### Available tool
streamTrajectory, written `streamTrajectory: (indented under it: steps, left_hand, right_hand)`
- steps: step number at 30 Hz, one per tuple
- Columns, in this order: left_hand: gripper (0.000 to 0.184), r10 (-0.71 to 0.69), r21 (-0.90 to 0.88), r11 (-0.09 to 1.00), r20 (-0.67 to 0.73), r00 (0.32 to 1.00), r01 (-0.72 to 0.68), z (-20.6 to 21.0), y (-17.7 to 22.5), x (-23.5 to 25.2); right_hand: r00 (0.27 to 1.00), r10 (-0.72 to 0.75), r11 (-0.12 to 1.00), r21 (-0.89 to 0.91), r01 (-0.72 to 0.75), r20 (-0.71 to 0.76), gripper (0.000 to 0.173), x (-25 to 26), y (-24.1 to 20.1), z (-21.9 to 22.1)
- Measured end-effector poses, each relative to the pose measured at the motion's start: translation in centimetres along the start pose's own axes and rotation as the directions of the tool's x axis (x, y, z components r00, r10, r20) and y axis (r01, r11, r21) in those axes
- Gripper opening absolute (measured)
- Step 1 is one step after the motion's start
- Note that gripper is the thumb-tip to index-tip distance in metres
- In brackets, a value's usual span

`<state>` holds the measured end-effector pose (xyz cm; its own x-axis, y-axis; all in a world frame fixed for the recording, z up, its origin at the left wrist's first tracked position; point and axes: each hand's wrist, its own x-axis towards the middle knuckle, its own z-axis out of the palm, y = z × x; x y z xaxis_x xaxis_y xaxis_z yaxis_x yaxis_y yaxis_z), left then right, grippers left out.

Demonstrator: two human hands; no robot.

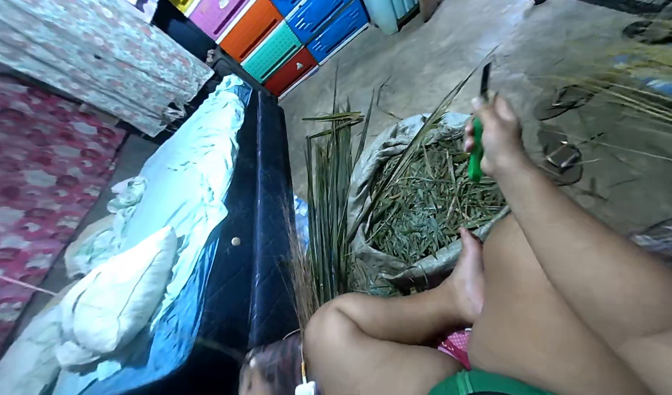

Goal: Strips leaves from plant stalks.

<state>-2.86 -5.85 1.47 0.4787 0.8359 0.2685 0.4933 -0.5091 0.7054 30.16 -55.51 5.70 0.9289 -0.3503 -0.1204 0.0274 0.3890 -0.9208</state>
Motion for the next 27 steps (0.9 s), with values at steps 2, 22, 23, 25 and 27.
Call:
streamTrajectory:
  steps: [2,22,23,25,27]
  left_hand:
    - [0.031,-0.116,-0.41,0.891,0.209,0.971,0.195,3.8,6.3,-1.8]
    - [0.036,0.078,-0.579,0.483,0.776,0.626,0.657,15.5,22.9,-10.3]
    - [0.04,0.107,-0.591,0.454,0.779,0.618,0.667,15.4,22.6,-10.0]
    - [0.043,0.177,-0.616,0.374,0.781,0.598,0.694,15.2,21.8,-8.5]
    - [0.057,0.228,-0.579,0.395,0.814,0.535,0.713,14.7,21.4,-6.2]
  right_hand:
    - [0.966,0.064,0.982,-0.187,-0.016,0.251,0.039,-3.3,1.7,2.9]
    - [0.399,0.516,0.851,-0.401,-0.339,0.758,0.02,-11.4,7.2,7.4]
    - [0.389,0.511,0.85,-0.386,-0.357,0.766,0.018,-11.2,7.2,7.4]
    - [0.36,0.498,0.853,-0.373,-0.364,0.789,0.013,-10.7,7.0,7.3]
    - [0.285,0.499,0.853,-0.407,-0.325,0.818,0.012,-9.6,6.7,6.9]
